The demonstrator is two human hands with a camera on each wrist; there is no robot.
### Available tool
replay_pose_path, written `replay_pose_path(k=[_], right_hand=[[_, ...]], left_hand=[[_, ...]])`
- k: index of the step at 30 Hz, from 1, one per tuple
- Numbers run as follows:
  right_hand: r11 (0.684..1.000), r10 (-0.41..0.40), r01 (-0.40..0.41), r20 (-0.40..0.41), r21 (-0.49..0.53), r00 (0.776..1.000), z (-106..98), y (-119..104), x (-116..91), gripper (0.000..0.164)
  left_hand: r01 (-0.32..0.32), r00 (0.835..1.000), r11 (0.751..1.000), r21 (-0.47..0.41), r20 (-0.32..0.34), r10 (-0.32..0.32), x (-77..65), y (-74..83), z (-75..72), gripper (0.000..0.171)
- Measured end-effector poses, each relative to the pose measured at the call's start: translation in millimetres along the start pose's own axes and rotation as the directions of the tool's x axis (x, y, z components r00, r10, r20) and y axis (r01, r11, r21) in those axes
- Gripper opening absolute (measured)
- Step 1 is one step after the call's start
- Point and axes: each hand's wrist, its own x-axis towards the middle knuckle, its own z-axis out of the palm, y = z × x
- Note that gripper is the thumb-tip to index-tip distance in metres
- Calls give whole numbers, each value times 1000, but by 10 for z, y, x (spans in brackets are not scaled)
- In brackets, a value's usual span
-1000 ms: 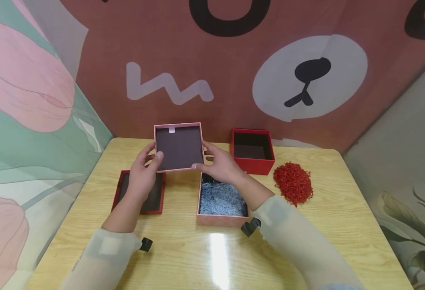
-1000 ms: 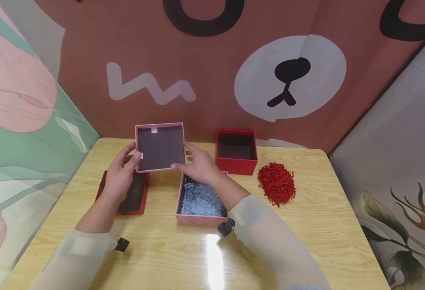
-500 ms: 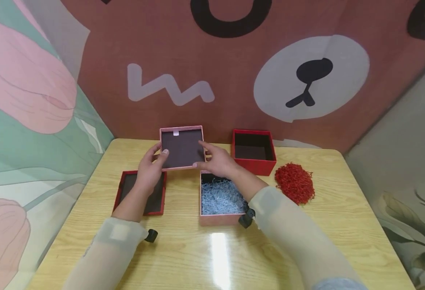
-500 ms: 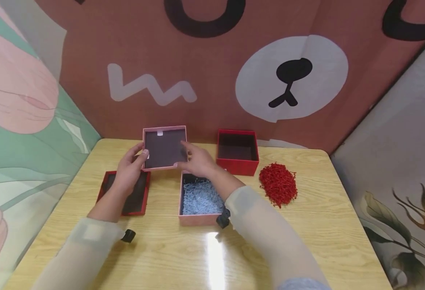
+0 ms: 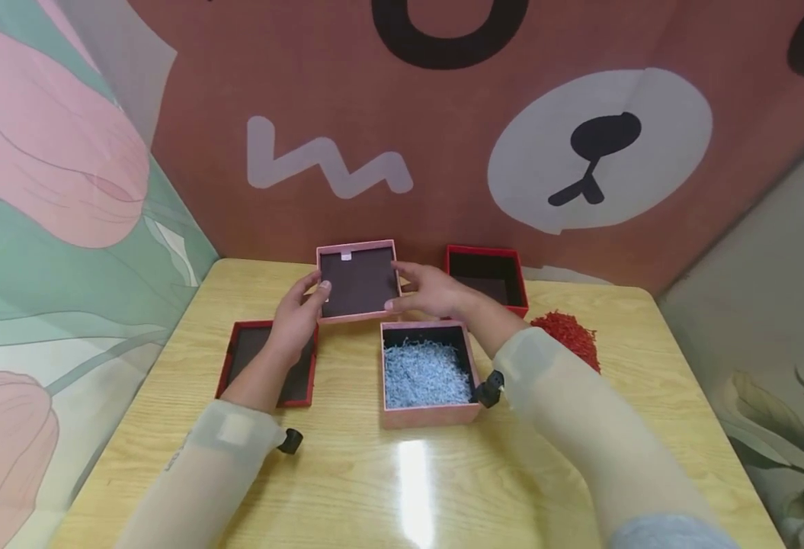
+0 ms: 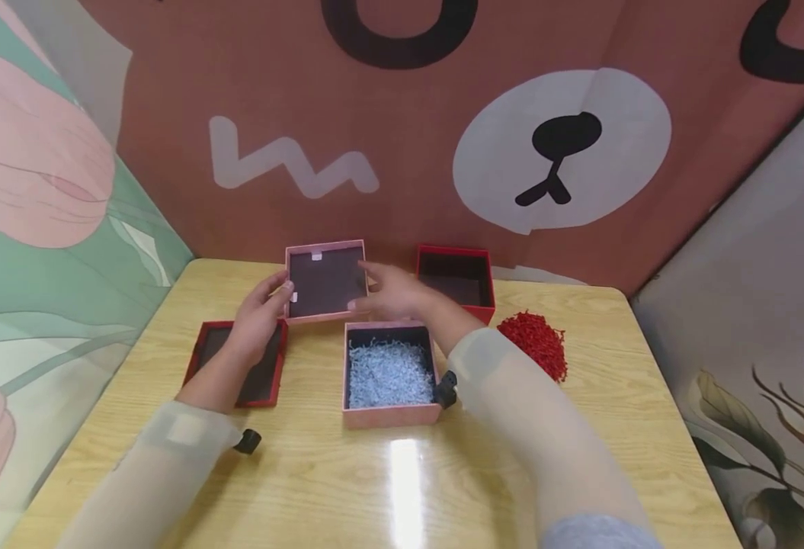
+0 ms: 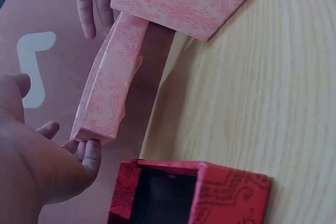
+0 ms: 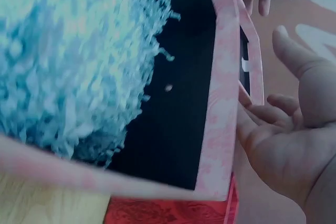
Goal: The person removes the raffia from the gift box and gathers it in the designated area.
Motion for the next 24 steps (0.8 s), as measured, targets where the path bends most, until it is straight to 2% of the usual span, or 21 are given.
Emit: replay_pose_path(k=[7,12,17,24], right_hand=[[999,51,-51,49,4,998,-65,7,114,97],[999,38,-38,61,-2,997,-65,-45,203,96],[998,59,-59,56,-10,997,-1,-23,263,97],[997,73,-73,44,-5,996,132,77,342,96]], left_hand=[[10,1000,1000,2,4,-10,47,-13,-3,72],[2,1000,1000,-7,-9,-2,67,-5,-34,70],[23,1000,1000,-6,-3,-23,101,-27,-39,70],[32,999,998,47,4,-32,163,-81,-40,72]])
